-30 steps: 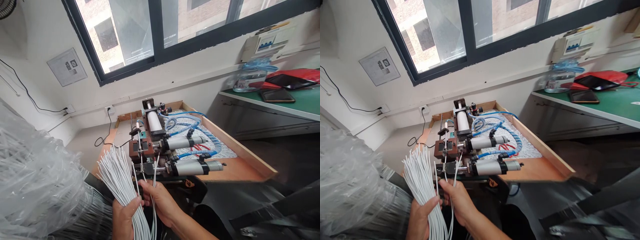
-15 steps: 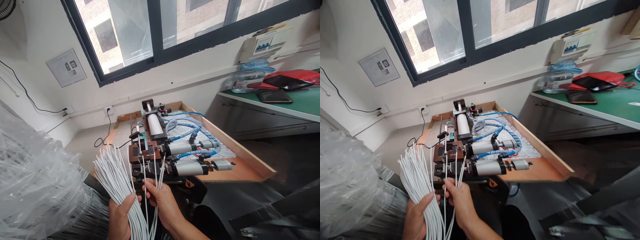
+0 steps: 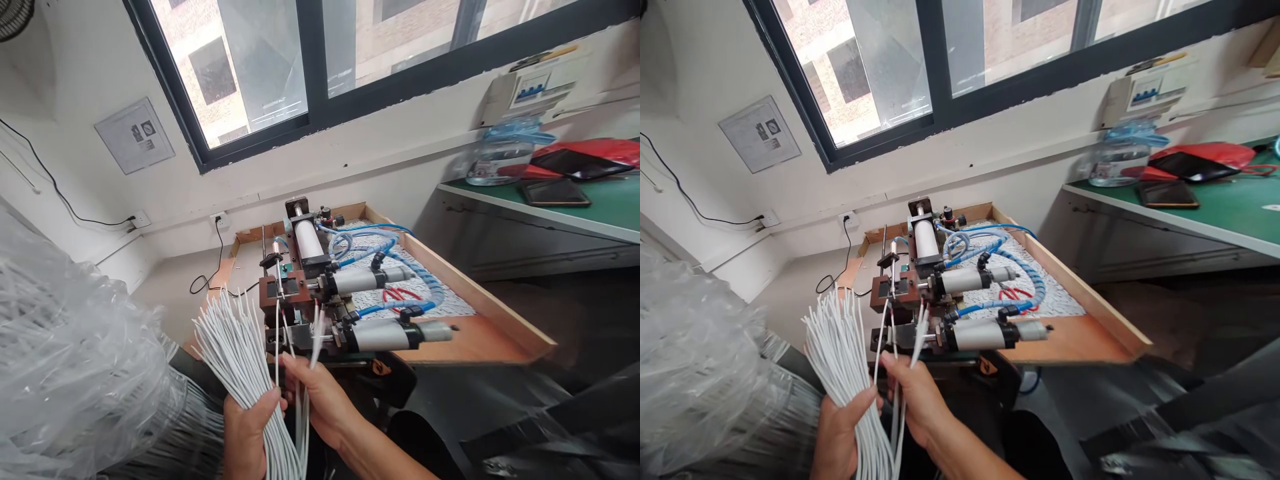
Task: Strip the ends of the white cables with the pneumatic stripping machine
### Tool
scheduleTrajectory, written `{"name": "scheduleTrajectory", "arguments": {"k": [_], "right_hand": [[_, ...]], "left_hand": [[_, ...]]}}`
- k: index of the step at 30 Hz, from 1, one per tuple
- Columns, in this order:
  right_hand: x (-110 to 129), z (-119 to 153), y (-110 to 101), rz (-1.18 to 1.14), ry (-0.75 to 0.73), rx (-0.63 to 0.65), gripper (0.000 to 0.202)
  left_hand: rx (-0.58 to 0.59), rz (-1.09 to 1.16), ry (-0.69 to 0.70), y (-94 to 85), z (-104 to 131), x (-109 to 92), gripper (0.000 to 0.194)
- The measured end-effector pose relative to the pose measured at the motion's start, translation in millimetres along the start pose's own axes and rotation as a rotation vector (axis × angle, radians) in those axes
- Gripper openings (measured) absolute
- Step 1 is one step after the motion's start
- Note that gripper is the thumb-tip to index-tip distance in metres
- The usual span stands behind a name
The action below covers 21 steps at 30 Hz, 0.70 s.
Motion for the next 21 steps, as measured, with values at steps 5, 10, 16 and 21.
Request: {"name": "scheduleTrajectory", "arguments": {"k": [5,10,16,21], "right_hand": [[7,10,0,0.204,-0.19,0.044,0.027],[6,17,-13,0.252,-0.22,-0.014,0.03],[5,12,-16,0.194,-0.157,-0.059,0.026],[5,8,-10,0.168,-0.09,-0.037,0.027]], "left_hand": [[0.054,0.013,-0.026,9.4,8,1,0.019],[-0.005,0.005,-0.103,0.1,6,8,0.016],[-0.02,-0.023,-0.103,-8.1,1,13,0.019],[-0.054,-0.003,-0.101,-3.7,5,10,0.017]]}}
Point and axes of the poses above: each hand's wrist, its own z-axis away from the middle knuckle, its own y-axis out of the palm, x = y × z, the point moved 6 cm from there along -z, towards the middle knuckle, and after that the axes turned 4 degrees about -y, right-handed, at the moved point
